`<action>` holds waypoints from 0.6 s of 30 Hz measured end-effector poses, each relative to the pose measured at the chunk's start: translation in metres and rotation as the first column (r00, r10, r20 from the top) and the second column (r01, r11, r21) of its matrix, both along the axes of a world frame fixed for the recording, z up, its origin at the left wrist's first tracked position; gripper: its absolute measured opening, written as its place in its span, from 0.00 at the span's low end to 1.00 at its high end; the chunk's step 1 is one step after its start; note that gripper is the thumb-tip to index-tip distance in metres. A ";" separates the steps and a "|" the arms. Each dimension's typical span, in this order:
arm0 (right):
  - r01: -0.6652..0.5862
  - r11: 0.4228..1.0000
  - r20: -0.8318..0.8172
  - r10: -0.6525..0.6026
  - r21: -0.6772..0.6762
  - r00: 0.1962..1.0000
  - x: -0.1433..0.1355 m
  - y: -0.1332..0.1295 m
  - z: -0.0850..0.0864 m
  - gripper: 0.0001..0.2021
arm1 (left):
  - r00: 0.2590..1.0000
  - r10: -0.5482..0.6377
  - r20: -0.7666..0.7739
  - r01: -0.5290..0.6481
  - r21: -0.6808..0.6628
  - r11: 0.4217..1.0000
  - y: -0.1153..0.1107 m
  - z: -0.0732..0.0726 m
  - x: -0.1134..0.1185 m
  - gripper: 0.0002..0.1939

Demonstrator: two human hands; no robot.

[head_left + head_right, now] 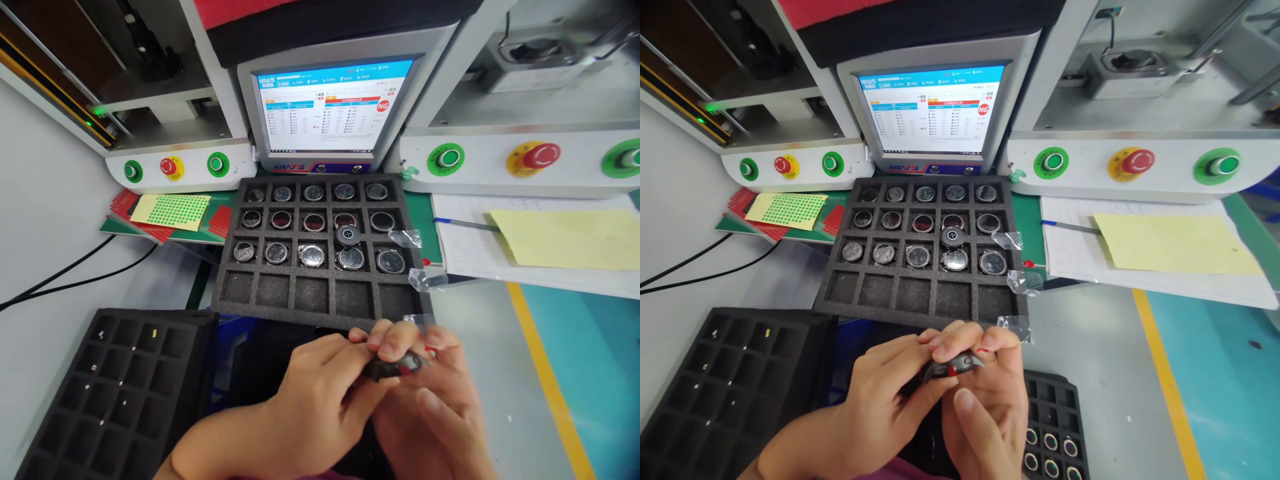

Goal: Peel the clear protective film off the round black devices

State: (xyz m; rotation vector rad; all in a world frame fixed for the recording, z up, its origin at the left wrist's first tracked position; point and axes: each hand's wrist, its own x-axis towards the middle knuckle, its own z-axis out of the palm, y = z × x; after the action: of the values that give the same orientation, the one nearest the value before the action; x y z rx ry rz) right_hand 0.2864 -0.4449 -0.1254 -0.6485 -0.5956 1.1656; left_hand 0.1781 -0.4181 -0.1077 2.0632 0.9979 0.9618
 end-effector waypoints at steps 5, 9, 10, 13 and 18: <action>0.073 0.997 0.100 -0.075 0.021 0.992 -0.005 -0.003 0.002 0.13 | 0.995 -0.021 0.101 0.036 -0.141 0.989 -0.001 0.002 -0.002 0.07; 0.221 0.971 0.271 -0.239 0.094 0.932 -0.008 -0.004 0.003 0.16 | 0.964 -0.074 0.255 0.155 -0.317 0.936 0.004 -0.004 -0.003 0.11; 0.267 0.953 0.334 -0.301 0.143 0.893 -0.008 -0.004 0.003 0.17 | 0.953 -0.088 0.291 0.191 -0.348 0.918 0.006 -0.006 -0.002 0.13; 0.329 0.906 0.504 -0.422 0.267 0.753 -0.009 -0.009 0.001 0.22 | 0.904 -0.117 0.411 0.289 -0.387 0.875 0.013 -0.016 0.000 0.18; 0.296 0.938 0.646 -0.340 0.180 0.684 -0.005 -0.021 0.004 0.30 | 0.836 -0.144 0.529 0.373 -0.357 0.856 0.018 -0.022 0.005 0.20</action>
State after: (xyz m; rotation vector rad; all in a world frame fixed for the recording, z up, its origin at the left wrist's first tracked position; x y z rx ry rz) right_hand 0.2815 -0.4658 -0.1212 -1.0894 -1.0766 0.5480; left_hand 0.1830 -0.4004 -0.1301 1.4187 0.5690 0.9302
